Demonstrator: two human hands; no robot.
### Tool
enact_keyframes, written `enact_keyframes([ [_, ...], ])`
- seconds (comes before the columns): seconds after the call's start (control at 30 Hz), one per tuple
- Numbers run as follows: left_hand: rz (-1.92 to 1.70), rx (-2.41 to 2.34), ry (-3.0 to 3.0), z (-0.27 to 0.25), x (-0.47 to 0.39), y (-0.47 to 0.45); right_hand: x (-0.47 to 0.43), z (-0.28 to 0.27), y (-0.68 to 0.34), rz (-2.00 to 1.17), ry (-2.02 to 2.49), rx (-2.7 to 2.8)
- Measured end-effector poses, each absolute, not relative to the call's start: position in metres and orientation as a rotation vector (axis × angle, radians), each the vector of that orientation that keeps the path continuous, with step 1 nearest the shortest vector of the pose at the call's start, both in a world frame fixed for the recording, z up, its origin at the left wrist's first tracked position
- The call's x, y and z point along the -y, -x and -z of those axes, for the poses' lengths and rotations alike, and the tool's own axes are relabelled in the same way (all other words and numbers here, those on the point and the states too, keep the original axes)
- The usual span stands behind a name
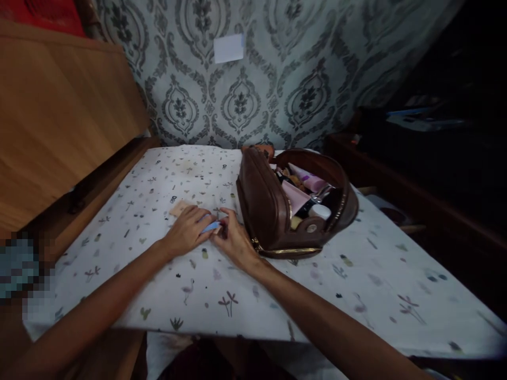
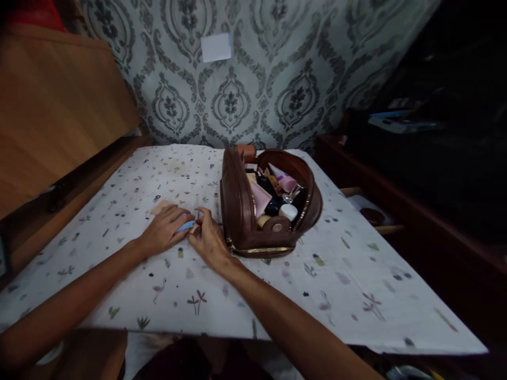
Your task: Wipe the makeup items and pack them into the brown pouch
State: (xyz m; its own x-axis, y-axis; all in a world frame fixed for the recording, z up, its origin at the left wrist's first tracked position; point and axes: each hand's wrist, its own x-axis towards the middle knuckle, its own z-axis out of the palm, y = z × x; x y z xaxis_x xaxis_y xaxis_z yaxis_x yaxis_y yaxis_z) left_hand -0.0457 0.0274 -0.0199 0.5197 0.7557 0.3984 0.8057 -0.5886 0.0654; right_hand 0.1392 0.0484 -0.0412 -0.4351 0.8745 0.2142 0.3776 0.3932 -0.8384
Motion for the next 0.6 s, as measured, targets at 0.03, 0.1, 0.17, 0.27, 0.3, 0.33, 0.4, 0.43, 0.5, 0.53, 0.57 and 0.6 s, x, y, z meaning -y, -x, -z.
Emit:
enact_keyframes([
  [0.03,0.584,1.398,2.598,0.020,-0.030,0.054,-0.049,0.041,-0.139,-0.964,1.056,1.993],
  [0.1,0.591,1.519,2.524,0.020,-0.035,0.071,-0.049,0.041,-0.140,-0.964,1.041,2.009],
  [0.17,0.609,1.655,2.441,0.023,-0.040,0.088,-0.048,0.040,-0.141,-0.931,1.028,2.033],
  [0.27,0.653,1.842,2.341,0.029,-0.047,0.105,-0.048,0.039,-0.142,-0.868,1.001,2.071],
  [0.3,0.668,1.890,2.313,0.030,-0.049,0.109,-0.048,0.040,-0.143,-0.855,0.989,2.080],
  [0.33,0.678,1.926,2.288,0.032,-0.050,0.111,-0.048,0.040,-0.143,-0.842,0.975,2.086],
  [0.4,0.675,1.968,2.254,0.034,-0.052,0.114,-0.048,0.042,-0.143,-0.811,0.949,2.097],
  [0.43,0.670,1.977,2.244,0.035,-0.052,0.114,-0.048,0.043,-0.143,-0.794,0.939,2.104],
  [0.5,0.692,1.979,2.225,0.035,-0.051,0.113,-0.048,0.043,-0.143,-0.774,0.926,2.110],
  [0.53,0.725,1.967,2.208,0.034,-0.050,0.112,-0.048,0.043,-0.143,-0.771,0.922,2.105],
  [0.57,0.772,1.940,2.190,0.033,-0.048,0.110,-0.048,0.043,-0.143,-0.773,0.918,2.094],
  [0.6,0.827,1.894,2.177,0.031,-0.045,0.107,-0.047,0.042,-0.143,-0.779,0.913,2.080],
])
